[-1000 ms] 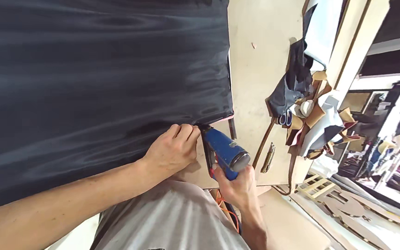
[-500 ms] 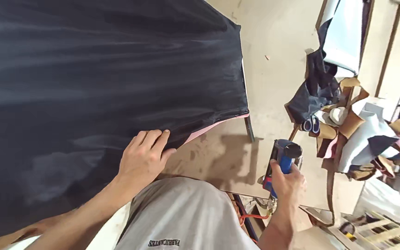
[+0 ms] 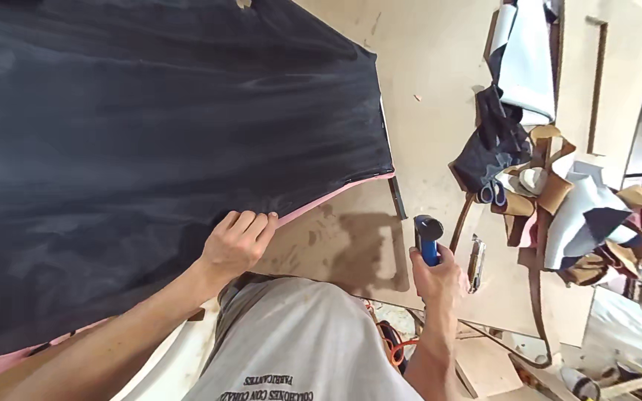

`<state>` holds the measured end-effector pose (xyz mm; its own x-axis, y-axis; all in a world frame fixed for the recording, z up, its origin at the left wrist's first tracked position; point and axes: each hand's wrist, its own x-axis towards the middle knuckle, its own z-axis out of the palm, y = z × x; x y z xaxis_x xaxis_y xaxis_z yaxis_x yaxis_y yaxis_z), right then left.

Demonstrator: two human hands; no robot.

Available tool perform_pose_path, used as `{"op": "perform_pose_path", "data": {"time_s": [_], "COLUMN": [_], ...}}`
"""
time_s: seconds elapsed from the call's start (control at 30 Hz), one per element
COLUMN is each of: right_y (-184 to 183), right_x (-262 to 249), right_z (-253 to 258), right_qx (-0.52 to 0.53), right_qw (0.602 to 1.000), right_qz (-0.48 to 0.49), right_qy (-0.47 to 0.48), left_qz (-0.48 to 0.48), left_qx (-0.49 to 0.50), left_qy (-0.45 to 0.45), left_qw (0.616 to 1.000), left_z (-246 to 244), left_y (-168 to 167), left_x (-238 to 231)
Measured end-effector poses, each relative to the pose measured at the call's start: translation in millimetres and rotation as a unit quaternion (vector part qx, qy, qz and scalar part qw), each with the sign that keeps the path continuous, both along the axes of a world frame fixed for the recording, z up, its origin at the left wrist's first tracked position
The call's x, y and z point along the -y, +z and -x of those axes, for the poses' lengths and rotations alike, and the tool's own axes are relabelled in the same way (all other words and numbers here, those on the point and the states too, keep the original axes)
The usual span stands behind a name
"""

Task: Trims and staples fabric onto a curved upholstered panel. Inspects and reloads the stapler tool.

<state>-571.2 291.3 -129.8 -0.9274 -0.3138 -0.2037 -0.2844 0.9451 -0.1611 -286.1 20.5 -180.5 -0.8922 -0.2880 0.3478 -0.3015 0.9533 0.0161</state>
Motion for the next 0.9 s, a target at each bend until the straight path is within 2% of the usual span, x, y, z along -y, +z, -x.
{"op": "perform_pose_path", "data": {"time_s": [0.2, 0.37, 0.6, 0.9], "right_y": [11, 16, 17, 16], "right_x": [1, 3, 24, 14], "right_z": [0, -8, -18, -24], "right_qx": [0.053, 0.151, 0.154, 0.146], "right_qw": [0.998, 0.977, 0.975, 0.979], "right_qz": [0.0, 0.128, 0.151, 0.134], "right_qy": [-0.023, -0.084, -0.045, -0.05], "left_qz": [-0.01, -0.035, -0.124, -0.048], "left_qx": [-0.024, -0.03, -0.045, -0.022], "left_qy": [-0.014, 0.004, 0.038, -0.018], "left_qw": [1.0, 0.999, 0.99, 0.998], "left_z": [-1, -1, 2, -5], "left_y": [4, 2, 4, 15], "left_x": [9, 10, 3, 8]}}
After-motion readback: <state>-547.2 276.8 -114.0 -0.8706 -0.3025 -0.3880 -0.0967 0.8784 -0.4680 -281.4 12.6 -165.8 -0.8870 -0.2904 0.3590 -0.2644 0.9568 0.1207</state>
